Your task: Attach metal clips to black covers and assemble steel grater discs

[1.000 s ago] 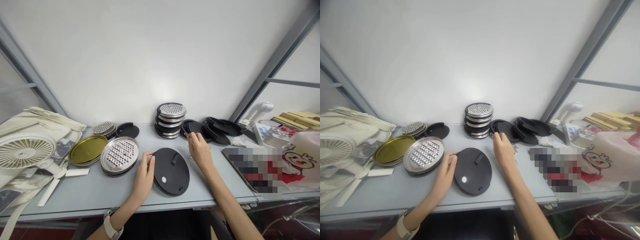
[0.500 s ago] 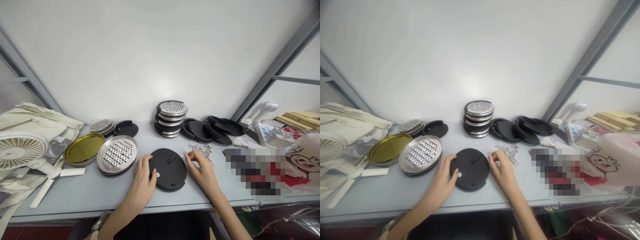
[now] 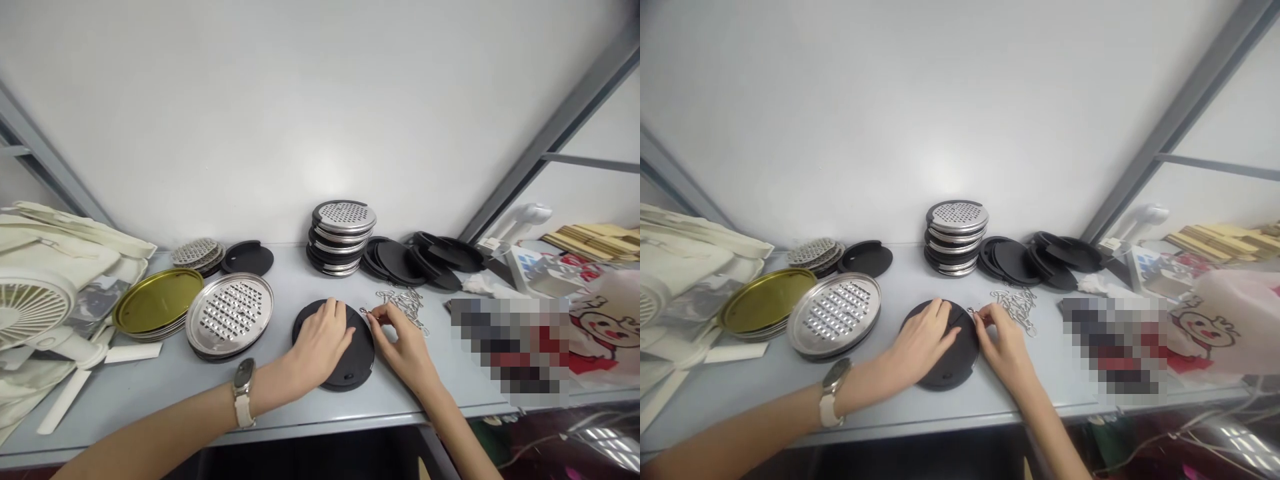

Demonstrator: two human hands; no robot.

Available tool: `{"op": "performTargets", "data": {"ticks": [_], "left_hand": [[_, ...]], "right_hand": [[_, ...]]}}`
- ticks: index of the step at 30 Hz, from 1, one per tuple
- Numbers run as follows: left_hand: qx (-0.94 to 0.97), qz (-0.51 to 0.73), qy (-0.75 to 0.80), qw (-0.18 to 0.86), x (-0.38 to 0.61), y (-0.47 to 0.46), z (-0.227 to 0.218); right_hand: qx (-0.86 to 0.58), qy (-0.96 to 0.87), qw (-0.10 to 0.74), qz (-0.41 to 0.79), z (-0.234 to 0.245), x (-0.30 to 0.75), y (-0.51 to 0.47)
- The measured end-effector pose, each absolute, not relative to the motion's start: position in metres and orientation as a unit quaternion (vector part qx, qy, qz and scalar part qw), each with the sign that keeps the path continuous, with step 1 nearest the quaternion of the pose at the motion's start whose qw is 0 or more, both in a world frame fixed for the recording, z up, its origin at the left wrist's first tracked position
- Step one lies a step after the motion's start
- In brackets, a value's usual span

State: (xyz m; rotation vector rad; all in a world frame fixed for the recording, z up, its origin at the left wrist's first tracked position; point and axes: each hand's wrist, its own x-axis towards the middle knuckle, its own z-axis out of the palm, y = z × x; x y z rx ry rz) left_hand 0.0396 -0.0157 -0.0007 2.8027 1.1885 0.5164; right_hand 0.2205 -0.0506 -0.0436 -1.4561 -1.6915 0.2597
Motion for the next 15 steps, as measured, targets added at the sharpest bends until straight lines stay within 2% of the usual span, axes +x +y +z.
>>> {"op": "performTargets", "data": {"ticks": [6,11,15], "left_hand": [[0.919,0.178,0.352,0.008,0.043,-0.011,-0.023],[0.912,0.2,0.335,0.123,0.027,-0.009,-0.025],[0.896,0.227,0.338,0.177,0.022,-0.008,-0.021]], "right_hand": [[-0.587,-0.681,0.422,0.112,-0.043,0.22,-0.051],[-0.571,-0.664,0.454,0.163,-0.049,0.22,-0.05],[-0.591,-0.636,0.475,0.147,-0.05,0.219,-0.052]]}}
